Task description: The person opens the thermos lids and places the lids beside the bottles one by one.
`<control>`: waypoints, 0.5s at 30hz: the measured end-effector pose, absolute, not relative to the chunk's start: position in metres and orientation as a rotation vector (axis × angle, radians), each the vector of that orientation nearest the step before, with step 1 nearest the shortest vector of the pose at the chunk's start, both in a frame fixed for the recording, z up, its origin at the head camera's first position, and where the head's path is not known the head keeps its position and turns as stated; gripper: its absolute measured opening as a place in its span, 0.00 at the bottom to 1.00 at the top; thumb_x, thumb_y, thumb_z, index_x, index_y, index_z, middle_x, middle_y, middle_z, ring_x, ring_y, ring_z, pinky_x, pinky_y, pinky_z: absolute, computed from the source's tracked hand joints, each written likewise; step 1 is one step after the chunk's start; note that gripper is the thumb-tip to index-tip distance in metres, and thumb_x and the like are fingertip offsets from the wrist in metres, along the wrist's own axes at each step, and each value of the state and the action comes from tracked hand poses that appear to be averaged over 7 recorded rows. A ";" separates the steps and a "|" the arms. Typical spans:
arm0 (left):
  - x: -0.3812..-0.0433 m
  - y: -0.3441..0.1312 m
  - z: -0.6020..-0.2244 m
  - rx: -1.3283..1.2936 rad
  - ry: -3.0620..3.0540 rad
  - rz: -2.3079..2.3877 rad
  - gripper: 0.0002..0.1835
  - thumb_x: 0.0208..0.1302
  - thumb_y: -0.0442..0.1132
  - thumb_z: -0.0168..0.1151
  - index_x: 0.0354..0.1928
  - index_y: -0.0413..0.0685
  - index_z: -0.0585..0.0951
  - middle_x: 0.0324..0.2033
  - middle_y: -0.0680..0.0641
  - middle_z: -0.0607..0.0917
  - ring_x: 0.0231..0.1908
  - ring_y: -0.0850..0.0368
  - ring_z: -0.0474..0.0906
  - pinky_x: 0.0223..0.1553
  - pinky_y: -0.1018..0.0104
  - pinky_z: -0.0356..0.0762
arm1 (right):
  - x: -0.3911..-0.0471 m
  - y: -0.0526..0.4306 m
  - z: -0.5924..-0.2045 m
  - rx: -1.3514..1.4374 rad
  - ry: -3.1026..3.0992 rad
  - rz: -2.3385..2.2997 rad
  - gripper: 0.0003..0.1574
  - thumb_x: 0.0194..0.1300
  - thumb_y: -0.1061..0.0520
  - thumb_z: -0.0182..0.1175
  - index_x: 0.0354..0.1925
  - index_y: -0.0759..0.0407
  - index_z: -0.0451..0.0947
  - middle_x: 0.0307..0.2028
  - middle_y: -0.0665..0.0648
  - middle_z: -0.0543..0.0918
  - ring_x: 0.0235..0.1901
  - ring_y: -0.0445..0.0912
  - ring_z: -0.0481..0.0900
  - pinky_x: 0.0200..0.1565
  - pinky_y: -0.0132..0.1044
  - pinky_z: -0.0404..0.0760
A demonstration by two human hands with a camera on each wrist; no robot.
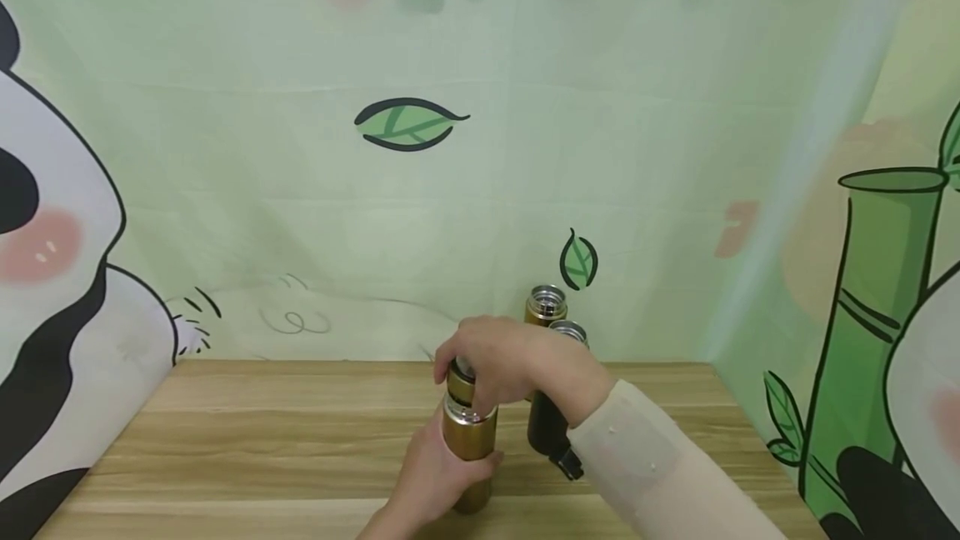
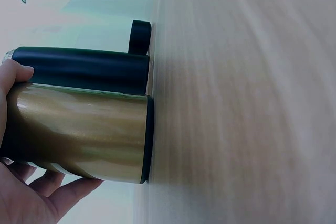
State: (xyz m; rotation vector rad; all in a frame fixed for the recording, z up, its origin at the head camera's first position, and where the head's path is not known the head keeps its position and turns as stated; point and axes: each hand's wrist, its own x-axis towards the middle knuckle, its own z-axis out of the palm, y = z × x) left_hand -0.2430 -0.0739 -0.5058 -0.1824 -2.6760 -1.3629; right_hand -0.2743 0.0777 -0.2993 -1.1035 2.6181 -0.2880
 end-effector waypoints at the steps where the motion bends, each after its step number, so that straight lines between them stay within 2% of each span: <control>1: -0.243 -0.074 -0.506 -0.182 -2.676 -1.364 0.43 0.48 0.57 0.79 0.66 0.58 0.70 0.43 0.57 0.86 0.38 0.63 0.80 0.41 0.62 0.76 | -0.274 0.078 -0.299 -1.106 2.618 -0.294 0.31 0.53 0.62 0.78 0.52 0.37 0.84 0.49 0.47 0.78 0.45 0.42 0.78 0.49 0.40 0.81; 9: -0.244 -0.075 -0.506 -0.180 -2.681 -1.373 0.42 0.48 0.57 0.79 0.64 0.57 0.71 0.42 0.57 0.86 0.38 0.63 0.80 0.41 0.61 0.76 | -0.275 0.081 -0.298 -1.094 2.622 -0.349 0.32 0.53 0.61 0.79 0.54 0.37 0.84 0.47 0.47 0.78 0.44 0.43 0.79 0.48 0.41 0.81; 15: -0.245 -0.076 -0.506 -0.218 -2.687 -1.385 0.44 0.50 0.57 0.79 0.67 0.57 0.68 0.44 0.57 0.85 0.39 0.64 0.80 0.42 0.61 0.77 | -0.275 0.083 -0.297 -1.088 2.634 -0.409 0.32 0.53 0.59 0.78 0.55 0.37 0.83 0.45 0.47 0.78 0.43 0.44 0.79 0.46 0.42 0.81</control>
